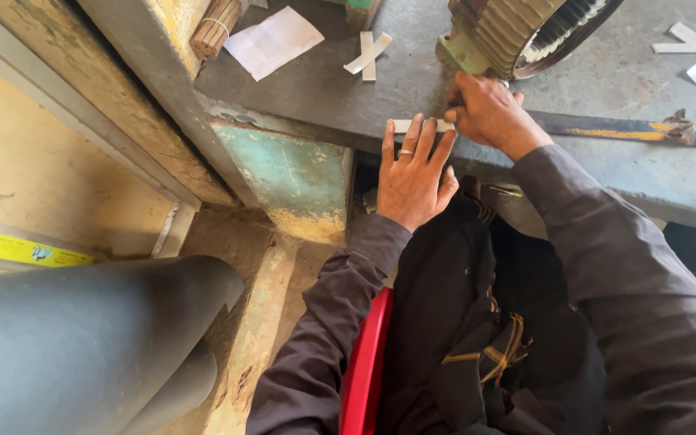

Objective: The person inserts white insulating strips into the slots of a motor stator. They then use a metal file to smooth the edges of the strips on the workbench before placing them back into the stator.

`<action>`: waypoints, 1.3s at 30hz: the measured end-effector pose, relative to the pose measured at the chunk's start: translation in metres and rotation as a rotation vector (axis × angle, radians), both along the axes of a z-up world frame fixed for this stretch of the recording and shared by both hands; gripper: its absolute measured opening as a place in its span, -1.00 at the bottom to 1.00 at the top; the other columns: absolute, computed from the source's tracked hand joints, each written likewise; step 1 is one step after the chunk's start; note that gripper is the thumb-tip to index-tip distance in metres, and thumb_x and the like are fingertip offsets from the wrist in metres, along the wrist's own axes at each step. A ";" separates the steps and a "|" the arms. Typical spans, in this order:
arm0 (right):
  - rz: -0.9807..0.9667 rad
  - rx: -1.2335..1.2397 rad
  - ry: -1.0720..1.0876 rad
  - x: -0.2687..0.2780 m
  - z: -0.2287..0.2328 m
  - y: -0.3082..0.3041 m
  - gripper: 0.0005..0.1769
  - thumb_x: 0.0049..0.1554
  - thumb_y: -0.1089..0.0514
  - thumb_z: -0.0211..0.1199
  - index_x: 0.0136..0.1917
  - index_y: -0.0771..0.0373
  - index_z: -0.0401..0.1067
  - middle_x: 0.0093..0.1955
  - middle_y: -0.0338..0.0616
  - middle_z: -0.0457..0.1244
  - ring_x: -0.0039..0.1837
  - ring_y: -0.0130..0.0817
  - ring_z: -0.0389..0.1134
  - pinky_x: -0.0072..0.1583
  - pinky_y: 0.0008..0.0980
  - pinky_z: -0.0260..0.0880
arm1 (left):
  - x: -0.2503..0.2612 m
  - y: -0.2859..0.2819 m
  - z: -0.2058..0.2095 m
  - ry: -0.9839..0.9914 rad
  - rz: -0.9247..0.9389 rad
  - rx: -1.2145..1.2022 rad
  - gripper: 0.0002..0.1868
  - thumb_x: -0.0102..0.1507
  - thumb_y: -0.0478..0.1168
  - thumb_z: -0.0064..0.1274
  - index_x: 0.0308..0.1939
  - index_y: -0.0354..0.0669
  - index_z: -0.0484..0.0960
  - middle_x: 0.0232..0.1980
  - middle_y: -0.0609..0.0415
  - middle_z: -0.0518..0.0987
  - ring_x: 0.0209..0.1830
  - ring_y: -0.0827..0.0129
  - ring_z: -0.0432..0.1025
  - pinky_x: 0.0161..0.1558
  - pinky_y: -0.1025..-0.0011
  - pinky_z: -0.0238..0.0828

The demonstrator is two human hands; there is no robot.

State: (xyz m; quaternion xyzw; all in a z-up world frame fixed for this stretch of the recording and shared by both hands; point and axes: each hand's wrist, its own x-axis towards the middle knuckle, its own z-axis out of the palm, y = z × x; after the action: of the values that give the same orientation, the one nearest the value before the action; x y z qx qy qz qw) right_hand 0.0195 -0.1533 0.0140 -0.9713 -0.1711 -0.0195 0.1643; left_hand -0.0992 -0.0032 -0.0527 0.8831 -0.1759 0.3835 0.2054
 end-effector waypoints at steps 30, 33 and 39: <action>0.195 0.218 -0.280 -0.021 -0.018 -0.012 -0.78 0.18 0.13 0.33 0.09 0.18 0.44 0.07 -0.10 0.30 0.23 0.00 0.25 0.20 0.06 0.08 | 0.001 0.000 0.004 0.025 0.029 0.024 -0.31 0.18 -0.06 0.02 0.34 -0.36 0.44 0.36 -0.17 0.44 0.48 0.01 0.24 0.54 -0.06 0.01; 0.214 0.187 -0.304 -0.028 -0.020 -0.016 -0.78 0.20 0.12 0.32 0.10 0.18 0.44 0.07 -0.06 0.29 0.23 0.04 0.24 0.18 0.06 0.09 | 0.003 0.003 0.003 0.042 0.029 0.055 -0.28 0.17 -0.03 0.02 0.35 -0.39 0.44 0.37 -0.19 0.44 0.47 -0.01 0.25 0.52 -0.05 0.03; 0.234 0.210 -0.281 -0.027 -0.022 -0.021 -0.79 0.20 0.13 0.33 0.08 0.18 0.43 0.08 -0.07 0.31 0.25 0.01 0.26 0.22 0.06 0.10 | 0.004 0.004 -0.002 0.037 0.033 0.097 -0.27 0.18 -0.02 -0.01 0.36 -0.41 0.43 0.39 -0.19 0.43 0.47 0.00 0.26 0.50 0.01 0.07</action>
State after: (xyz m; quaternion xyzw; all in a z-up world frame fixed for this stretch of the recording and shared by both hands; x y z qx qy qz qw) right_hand -0.0071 -0.1740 -0.0083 -0.9099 -0.3011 -0.1536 0.2403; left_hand -0.0948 0.0005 -0.0549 0.9017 -0.1760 0.3614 0.1593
